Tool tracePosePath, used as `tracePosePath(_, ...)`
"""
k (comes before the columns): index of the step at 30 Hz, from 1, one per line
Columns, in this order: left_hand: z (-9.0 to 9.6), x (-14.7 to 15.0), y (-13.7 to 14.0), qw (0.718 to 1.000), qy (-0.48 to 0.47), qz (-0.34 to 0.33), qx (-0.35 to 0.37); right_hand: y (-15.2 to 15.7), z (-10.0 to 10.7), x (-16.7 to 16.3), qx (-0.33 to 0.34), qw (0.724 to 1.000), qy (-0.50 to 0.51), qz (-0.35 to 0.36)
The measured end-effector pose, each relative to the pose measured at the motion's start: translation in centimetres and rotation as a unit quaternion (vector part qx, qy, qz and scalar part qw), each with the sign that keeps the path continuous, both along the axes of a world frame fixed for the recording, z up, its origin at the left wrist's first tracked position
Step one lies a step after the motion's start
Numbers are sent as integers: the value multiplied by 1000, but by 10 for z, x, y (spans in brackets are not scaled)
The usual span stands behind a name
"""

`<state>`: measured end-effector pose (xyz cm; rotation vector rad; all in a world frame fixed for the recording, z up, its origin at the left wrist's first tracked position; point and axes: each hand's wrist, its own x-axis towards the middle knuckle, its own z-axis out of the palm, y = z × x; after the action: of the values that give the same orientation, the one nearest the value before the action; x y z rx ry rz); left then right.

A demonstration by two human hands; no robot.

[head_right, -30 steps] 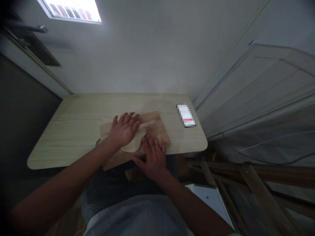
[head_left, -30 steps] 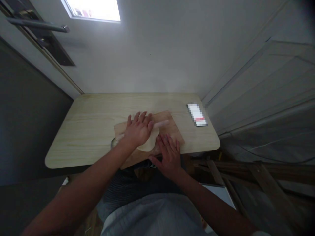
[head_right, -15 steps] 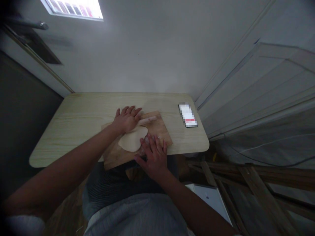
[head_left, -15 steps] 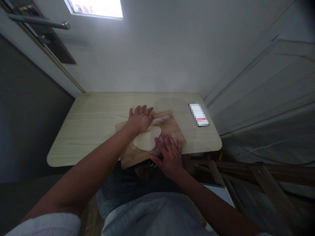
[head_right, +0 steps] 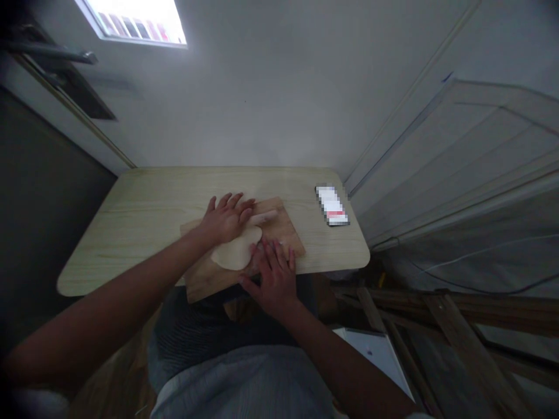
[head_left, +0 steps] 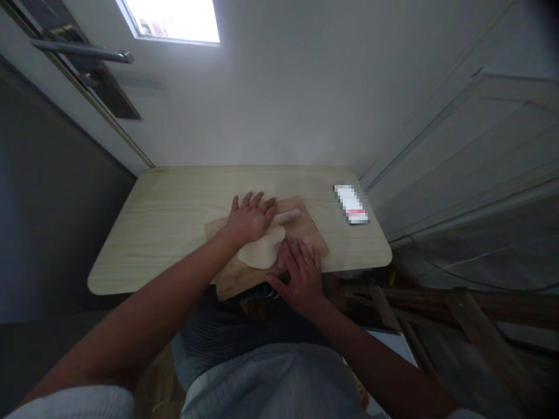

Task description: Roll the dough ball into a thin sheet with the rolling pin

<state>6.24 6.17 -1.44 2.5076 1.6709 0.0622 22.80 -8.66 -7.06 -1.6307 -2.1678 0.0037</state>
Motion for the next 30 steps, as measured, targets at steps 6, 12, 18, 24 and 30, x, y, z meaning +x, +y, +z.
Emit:
tracePosePath(6, -5, -1, 32, 999, 14, 14, -50, 0, 4, 0, 1, 1000, -6, 9)
tracePosePath(12, 0, 1, -13, 1000, -9, -5, 19, -2, 5, -3, -7, 1000, 6, 21)
tracePosePath(18, 4, 6, -35, 999, -1, -27, 32, -2, 8, -1, -21, 999, 1, 47)
tracePosePath(24, -3, 5, 27, 999, 15, 0, -52, -2, 6, -1, -19, 999, 6, 39)
tracePosePath(30, -2, 6, 10, 1000, -2, -18, -19, -2, 5, 0, -17, 999, 12, 43)
